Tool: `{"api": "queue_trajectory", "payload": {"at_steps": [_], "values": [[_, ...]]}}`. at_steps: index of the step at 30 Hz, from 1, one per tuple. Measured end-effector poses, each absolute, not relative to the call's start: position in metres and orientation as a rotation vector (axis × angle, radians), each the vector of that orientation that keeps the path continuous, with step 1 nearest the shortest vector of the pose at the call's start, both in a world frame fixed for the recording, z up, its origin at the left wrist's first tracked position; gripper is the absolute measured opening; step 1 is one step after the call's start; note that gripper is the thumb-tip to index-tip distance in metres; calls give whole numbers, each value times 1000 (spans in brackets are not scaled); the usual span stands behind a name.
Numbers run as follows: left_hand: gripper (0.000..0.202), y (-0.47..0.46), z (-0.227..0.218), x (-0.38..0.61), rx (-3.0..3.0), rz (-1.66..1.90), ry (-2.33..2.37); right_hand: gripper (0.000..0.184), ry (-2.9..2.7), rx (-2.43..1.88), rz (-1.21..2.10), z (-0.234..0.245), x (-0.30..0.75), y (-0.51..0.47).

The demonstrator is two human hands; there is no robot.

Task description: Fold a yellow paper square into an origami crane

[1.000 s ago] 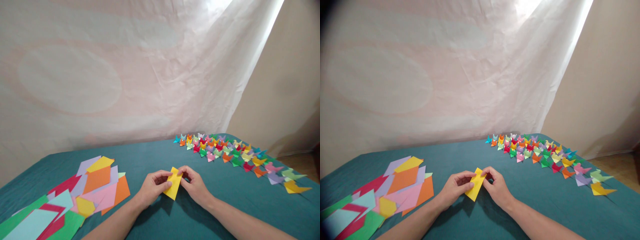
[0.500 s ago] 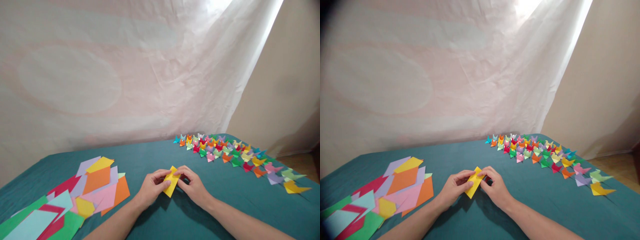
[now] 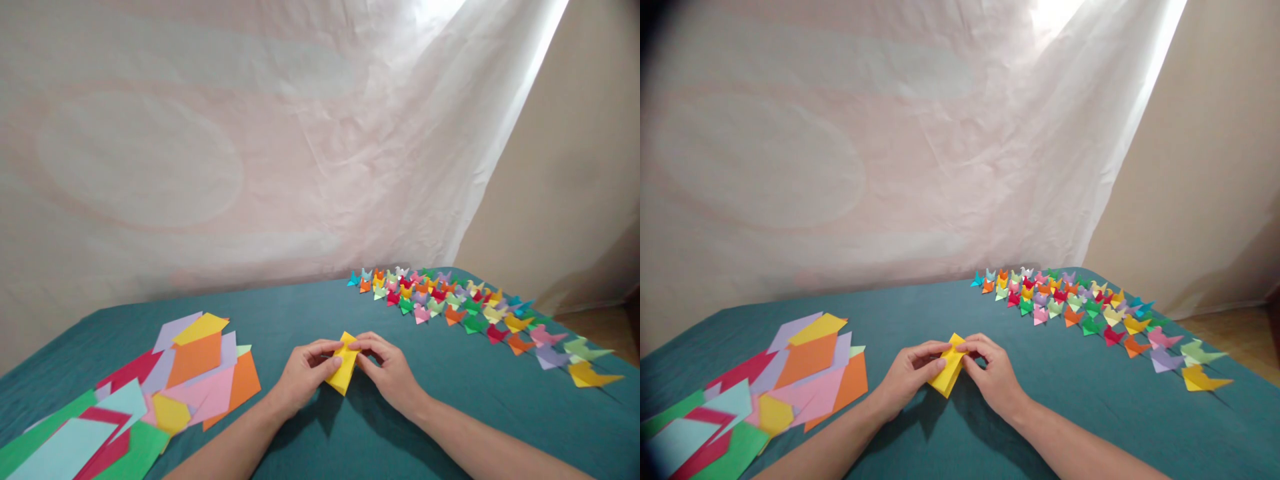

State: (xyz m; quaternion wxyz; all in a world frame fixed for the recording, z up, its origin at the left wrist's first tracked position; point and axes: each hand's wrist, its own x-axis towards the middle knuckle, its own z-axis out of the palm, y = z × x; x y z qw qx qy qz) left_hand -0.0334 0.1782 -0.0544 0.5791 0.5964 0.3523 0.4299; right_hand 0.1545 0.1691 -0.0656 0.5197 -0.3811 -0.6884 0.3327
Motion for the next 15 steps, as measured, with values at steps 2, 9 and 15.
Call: {"api": "queue_trajectory", "payload": {"at_steps": [2,9,15], "values": [[42,177,-52,-33,1360,997,845,14,-1637,-923,804,-67,155,169],[52,173,-47,-32,1267,948,811,17,-1599,-932,840,-66,155,171],[43,177,-58,-31,1271,1005,790,15,-1604,-897,870,-66,155,170]]}}
